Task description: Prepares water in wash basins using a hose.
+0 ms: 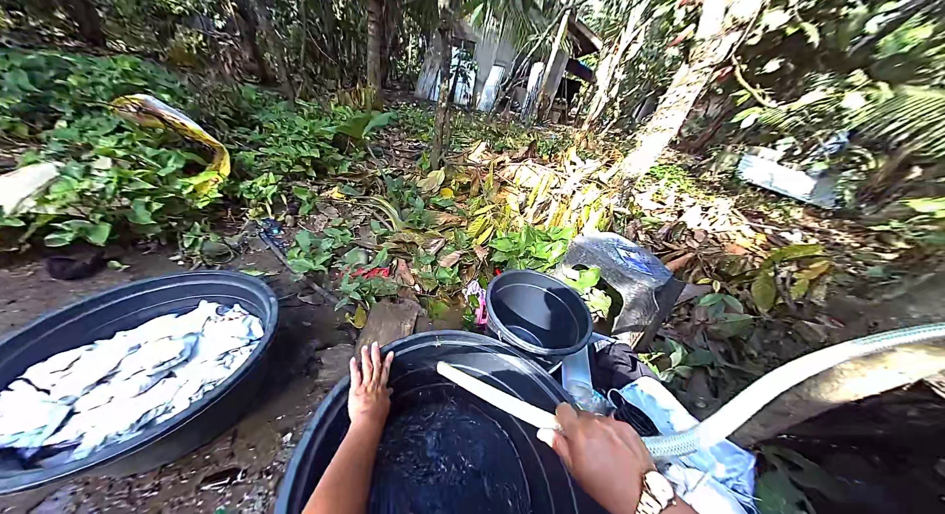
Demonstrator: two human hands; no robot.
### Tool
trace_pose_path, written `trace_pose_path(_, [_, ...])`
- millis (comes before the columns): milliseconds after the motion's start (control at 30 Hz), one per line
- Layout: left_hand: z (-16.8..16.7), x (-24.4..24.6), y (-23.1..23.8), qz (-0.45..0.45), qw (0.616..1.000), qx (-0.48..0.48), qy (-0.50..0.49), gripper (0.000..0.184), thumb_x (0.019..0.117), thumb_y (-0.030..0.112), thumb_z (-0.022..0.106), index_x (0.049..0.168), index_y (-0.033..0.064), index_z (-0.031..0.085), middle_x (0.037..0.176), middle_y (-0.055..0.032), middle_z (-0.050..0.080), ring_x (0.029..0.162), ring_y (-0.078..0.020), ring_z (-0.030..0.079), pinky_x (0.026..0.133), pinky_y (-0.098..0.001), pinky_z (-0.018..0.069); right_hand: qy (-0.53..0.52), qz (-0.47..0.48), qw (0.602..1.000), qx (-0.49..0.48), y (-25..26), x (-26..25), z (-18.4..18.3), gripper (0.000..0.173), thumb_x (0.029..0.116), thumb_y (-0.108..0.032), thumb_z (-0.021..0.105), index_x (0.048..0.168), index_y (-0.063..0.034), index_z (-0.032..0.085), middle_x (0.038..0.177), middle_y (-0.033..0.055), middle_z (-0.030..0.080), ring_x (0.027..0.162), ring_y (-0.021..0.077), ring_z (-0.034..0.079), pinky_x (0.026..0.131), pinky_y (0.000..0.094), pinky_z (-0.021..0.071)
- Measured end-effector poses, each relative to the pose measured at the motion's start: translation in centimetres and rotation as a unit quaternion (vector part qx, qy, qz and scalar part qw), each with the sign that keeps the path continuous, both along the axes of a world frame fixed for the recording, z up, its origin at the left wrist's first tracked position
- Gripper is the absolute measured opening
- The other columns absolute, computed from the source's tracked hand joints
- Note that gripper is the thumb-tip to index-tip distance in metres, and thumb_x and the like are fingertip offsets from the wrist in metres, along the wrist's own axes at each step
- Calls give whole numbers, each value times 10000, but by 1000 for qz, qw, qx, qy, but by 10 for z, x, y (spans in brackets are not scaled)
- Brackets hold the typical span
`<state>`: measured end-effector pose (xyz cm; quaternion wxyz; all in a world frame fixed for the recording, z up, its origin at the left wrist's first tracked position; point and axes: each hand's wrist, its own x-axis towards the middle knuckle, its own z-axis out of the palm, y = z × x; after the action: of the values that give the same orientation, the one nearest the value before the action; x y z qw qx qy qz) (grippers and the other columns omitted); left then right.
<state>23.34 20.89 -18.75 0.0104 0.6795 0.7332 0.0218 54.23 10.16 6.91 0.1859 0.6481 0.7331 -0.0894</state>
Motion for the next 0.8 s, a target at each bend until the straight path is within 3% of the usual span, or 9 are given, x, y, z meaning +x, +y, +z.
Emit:
trace_pose_path(67, [-10, 23, 24, -19, 1000, 22, -9, 769, 984, 268, 663, 1622, 53, 290, 1691, -281, 123, 1583, -426, 100, 1233, -668, 51, -1, -20, 1000, 1, 5, 4, -5, 592, 1084, -522, 408, 1204, 11, 634, 1066, 257, 718, 1037, 436, 711, 841, 580, 554])
trace_pose_path(200, [-22, 73, 62, -79, 996, -3, -29, 732, 1044, 249, 549, 1622, -24, 192, 1726, -161, 87, 1604, -324, 62, 1248, -626, 51, -22, -46, 998, -24, 18, 4, -17, 616, 1080, -549, 394, 1207, 6, 630, 1068, 245, 719, 1043, 426, 713, 840, 566, 558])
trace_pose_path(300, [-31, 87, 70, -170, 983, -4, -75, 581, 1016, 3, 486, 1584, 27, 368, 1703, -84, 255, 1595, -301, 153, 1253, -620, 99, -26, -30, 999, -34, 23, 3, -23, 606, 1083, -541, 393, 1175, 8, 632, 1038, 244, 718, 1016, 427, 718, 809, 562, 563])
trace_pose_path(333, [-31, 86, 72, -211, 975, -32, -55, 583, 1010, -56, 435, 1583, 28, 371, 1705, -69, 254, 1597, -278, 148, 1260, -595, 89, -26, -29, 998, -41, 25, 2, -23, 603, 1084, -538, 392, 1182, 7, 631, 1043, 245, 717, 1020, 428, 716, 813, 564, 561])
trace_pose_path(433, [-30, 67, 82, -265, 961, -29, -71, 575, 1011, -76, 413, 1572, 52, 409, 1676, -14, 336, 1585, -218, 207, 1271, -563, 79, -22, -31, 999, -31, 28, 4, -22, 606, 1076, -550, 405, 1168, 2, 638, 1024, 234, 721, 1000, 419, 721, 807, 557, 561])
trace_pose_path(633, [-42, 21, 58, -250, 967, 45, -25, 590, 988, -98, 416, 1570, -16, 373, 1680, -82, 312, 1563, -247, 276, 1259, -523, 192, -13, -27, 1000, -6, 23, 11, -22, 607, 1066, -557, 426, 1126, 3, 652, 980, 233, 724, 952, 422, 729, 770, 554, 566])
trace_pose_path(800, [-41, 51, 58, -207, 978, -7, -30, 572, 1034, -34, 352, 1598, -47, 261, 1707, -157, 193, 1591, -298, 169, 1282, -475, 133, -7, -15, 1000, -7, 22, 12, -26, 602, 1066, -557, 425, 1108, -1, 651, 956, 222, 725, 936, 414, 734, 756, 547, 567])
